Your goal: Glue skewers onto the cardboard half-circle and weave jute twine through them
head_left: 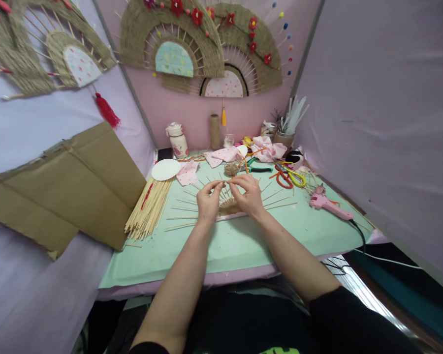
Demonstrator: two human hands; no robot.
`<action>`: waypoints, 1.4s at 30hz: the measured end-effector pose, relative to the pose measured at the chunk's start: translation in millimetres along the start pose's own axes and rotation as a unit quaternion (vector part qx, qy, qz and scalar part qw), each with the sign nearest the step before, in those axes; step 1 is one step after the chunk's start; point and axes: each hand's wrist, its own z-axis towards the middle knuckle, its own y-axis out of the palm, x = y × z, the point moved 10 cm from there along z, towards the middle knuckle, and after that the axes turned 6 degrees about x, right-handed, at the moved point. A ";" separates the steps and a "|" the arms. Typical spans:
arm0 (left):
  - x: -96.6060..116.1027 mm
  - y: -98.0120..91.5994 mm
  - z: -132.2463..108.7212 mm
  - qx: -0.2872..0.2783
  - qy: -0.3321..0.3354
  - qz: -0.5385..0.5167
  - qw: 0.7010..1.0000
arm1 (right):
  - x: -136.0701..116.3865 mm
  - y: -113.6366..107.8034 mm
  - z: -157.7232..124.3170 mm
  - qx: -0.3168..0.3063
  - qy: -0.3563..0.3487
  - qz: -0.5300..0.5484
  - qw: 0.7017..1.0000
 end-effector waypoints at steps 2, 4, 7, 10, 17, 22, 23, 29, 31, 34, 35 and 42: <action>-2.8 1.3 0.7 -0.001 -0.014 -0.028 1.000 | 2.3 1.7 -0.9 -0.001 0.010 0.018 1.000; -5.8 1.6 1.0 0.005 -0.029 -0.047 0.998 | 4.6 5.4 -2.1 -0.008 0.025 0.065 0.998; -9.9 2.6 0.4 0.013 -0.049 -0.072 0.996 | 11.6 11.0 -4.8 -0.014 0.067 0.120 0.990; -14.2 5.4 -0.7 0.012 -0.064 -0.099 0.993 | 15.5 12.5 -7.2 -0.006 0.093 0.125 0.988; -19.8 6.5 -1.7 0.013 -0.077 -0.122 0.989 | 8.8 10.7 -7.6 0.000 0.078 0.121 0.990; -16.4 8.6 -2.9 0.005 -0.075 -0.120 0.990 | 8.5 9.6 -5.3 -0.011 0.072 0.113 0.991; -15.6 9.3 -3.3 0.002 -0.073 -0.118 0.990 | 8.2 8.9 -4.6 -0.012 0.066 0.113 0.991; -12.9 12.4 -4.3 -0.016 -0.057 -0.085 0.995 | 21.3 5.4 -2.2 -0.011 0.087 0.109 0.990; -15.3 13.1 -3.7 -0.024 -0.063 -0.077 0.995 | 25.6 5.7 -1.4 -0.017 0.092 0.126 0.988; -21.9 16.7 -2.9 -0.051 -0.083 -0.076 0.992 | 26.0 10.7 -0.5 -0.050 0.079 0.171 0.981; -24.7 18.5 -2.9 -0.063 -0.092 -0.080 0.991 | 26.0 12.4 -0.5 -0.061 0.076 0.186 0.978; -43.9 25.9 -3.9 -0.120 -0.142 -0.107 0.977 | 26.2 19.4 -1.0 -0.109 0.114 0.271 0.950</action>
